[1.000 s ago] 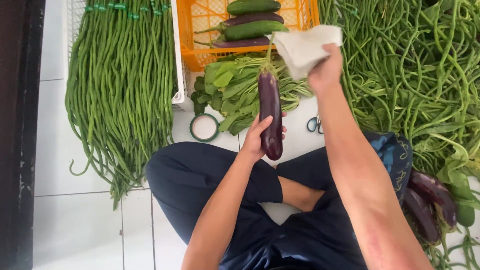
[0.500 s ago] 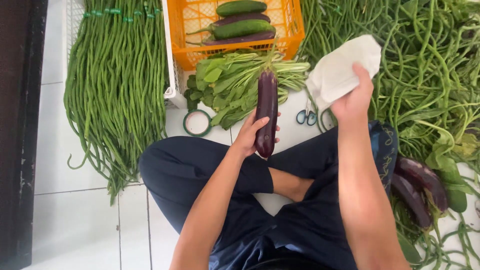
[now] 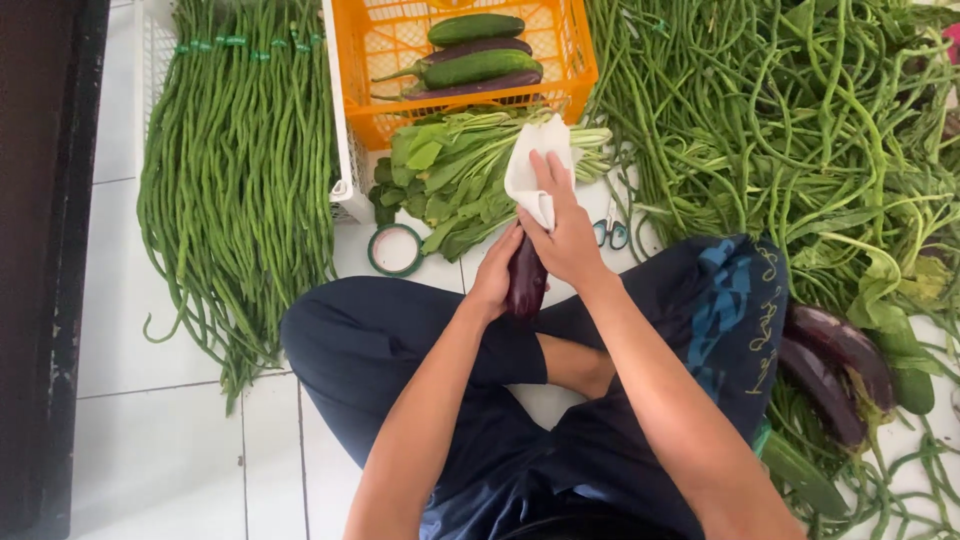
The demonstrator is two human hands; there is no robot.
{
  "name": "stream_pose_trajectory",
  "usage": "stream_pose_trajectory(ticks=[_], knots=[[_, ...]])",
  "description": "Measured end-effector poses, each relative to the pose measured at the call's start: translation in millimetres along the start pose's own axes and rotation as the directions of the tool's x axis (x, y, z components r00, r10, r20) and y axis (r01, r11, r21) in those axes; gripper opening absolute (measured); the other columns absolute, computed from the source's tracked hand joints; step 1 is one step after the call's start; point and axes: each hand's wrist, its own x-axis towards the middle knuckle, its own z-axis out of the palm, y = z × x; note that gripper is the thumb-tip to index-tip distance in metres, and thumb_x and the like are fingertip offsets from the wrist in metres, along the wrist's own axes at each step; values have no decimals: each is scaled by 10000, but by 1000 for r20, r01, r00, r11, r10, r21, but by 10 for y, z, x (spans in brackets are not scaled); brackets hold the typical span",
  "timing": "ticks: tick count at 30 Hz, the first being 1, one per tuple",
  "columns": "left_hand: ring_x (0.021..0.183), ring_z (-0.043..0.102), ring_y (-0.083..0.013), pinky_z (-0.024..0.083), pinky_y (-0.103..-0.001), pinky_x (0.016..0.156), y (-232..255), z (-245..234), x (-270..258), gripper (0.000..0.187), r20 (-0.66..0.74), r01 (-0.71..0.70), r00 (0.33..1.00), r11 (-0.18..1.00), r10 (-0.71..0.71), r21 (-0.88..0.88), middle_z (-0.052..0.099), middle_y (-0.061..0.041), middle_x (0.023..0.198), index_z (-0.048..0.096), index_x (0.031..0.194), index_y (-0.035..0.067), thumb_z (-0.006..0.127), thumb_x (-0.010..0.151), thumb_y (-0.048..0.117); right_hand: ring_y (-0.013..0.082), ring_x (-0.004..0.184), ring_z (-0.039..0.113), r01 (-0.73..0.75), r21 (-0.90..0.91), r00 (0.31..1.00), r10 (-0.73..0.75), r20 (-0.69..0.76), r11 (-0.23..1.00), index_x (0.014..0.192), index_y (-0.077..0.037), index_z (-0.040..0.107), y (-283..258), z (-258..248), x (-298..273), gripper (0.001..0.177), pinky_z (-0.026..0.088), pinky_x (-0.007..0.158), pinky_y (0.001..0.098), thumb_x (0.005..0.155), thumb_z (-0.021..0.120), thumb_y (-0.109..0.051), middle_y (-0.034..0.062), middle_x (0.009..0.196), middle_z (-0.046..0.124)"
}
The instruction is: Cleaning eggplants and cucumbers by wiping them with a cloth
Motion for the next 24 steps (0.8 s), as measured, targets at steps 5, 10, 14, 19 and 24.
stream_pose_trajectory(ticks=[5,10,14,19,24], knots=[[1372,440,-264,314,-466,1200,-353,-235,301,595,-49,-83,995,997,83,6,457,-191,1537,466,1505,30,580,1035,377,541,1252,517,-120,-66,986,126,105,991,1637,-238,200,-186,-54,5,692,403,1084,641,1026,500,-360,231,1525,433],[1042,583,-203,416,-465,1074,-1179,-836,1020,358,-164,-172,973,984,161,-54,689,-122,1135,718,1213,37,577,1019,303,620,1173,533,-204,-90,934,222,279,975,1632,-119,120,-317,-2,-344,815,356,1060,734,978,459,-467,330,1511,436],[985,674,-210,533,-505,988,-854,-825,926,426,-176,-93,984,953,43,-289,680,-119,1238,565,1408,115,602,1031,311,262,1190,531,-255,405,960,181,212,878,1349,-58,622,614,310,-1029,374,347,1084,462,986,589,-146,64,1281,634],[853,745,-322,654,-549,766,-854,-759,934,479,-42,-64,998,814,48,-577,695,-184,1128,499,1486,161,644,1035,226,348,1396,474,-915,52,397,917,-44,399,1391,109,557,-204,-339,-766,866,303,1224,469,995,469,-656,334,1393,556],[1195,616,-195,510,-403,1063,-250,-233,315,550,-101,-88,992,989,75,-122,605,-103,1419,507,1521,232,638,1012,395,274,1253,685,-212,963,575,818,-14,166,1439,-140,551,-226,-792,-337,685,566,1086,484,931,522,-599,104,1431,639]])
